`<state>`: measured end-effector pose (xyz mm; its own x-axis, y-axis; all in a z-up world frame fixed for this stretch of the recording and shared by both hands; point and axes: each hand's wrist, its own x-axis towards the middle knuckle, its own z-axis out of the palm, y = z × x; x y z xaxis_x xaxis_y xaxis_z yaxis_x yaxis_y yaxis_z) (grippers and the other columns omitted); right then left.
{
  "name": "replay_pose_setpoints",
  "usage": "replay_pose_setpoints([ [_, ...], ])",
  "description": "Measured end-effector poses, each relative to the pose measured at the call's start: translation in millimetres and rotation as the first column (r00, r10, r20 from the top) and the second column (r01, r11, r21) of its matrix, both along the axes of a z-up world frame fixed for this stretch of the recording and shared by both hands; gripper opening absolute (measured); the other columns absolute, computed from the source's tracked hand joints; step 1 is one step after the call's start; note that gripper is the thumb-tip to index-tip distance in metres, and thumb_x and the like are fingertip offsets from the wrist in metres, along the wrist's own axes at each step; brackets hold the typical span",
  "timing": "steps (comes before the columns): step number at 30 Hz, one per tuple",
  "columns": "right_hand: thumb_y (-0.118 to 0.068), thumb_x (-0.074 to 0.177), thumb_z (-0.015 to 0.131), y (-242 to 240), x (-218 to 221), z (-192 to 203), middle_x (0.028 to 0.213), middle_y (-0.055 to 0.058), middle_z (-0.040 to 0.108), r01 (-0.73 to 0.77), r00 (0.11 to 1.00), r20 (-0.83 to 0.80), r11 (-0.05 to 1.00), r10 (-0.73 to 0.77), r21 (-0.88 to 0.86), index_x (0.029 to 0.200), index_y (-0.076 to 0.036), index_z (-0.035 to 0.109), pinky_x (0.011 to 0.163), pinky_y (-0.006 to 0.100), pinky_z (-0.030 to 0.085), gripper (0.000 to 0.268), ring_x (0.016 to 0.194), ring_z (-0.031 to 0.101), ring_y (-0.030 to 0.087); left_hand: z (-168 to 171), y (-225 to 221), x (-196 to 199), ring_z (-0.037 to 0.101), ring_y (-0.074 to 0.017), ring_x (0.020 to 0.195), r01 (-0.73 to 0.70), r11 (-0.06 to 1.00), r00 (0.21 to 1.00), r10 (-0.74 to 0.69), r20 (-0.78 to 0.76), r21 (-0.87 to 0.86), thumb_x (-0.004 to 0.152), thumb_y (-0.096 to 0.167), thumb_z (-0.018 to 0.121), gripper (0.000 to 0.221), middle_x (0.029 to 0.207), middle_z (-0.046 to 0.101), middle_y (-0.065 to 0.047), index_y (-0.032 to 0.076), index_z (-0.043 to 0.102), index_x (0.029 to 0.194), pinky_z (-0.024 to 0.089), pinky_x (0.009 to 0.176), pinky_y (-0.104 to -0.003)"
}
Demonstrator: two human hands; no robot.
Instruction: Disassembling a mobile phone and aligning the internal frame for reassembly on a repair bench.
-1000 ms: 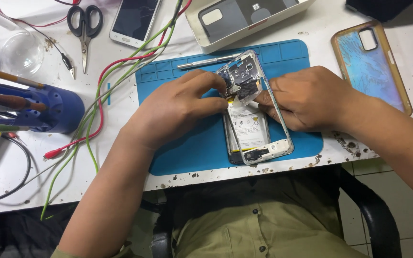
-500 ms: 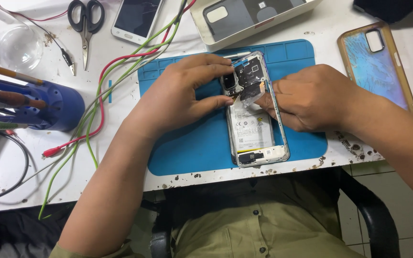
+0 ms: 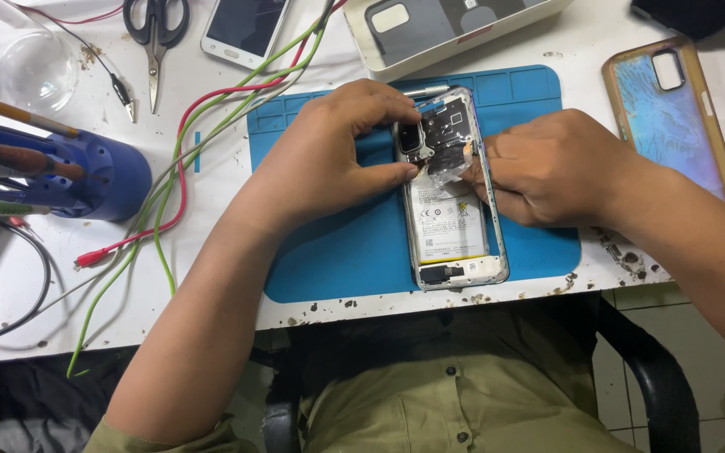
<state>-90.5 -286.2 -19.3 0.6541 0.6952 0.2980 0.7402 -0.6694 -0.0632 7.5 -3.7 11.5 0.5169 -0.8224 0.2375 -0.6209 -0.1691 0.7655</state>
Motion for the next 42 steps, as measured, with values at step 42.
replay_pose_setpoints([
  [42, -0.016, 0.09, 0.063, -0.2, 17.1, -1.4, 0.068, -0.002, 0.058, -0.003, 0.989, -0.144, 0.995, 0.017, 0.095, 0.078, -0.019, 0.062, 0.041, 0.039, 0.035, 0.012, 0.053, 0.053, 0.025, 7.4, 9.3, -13.1, 0.056, -0.0404, 0.135, 0.089, 0.988, 0.971, -0.114, 0.209, 0.127, 0.1, 0.014, 0.073, 0.015, 0.149, 0.052, -0.024, 0.006, 0.076, 0.112, 0.047, 0.11, -0.05],
])
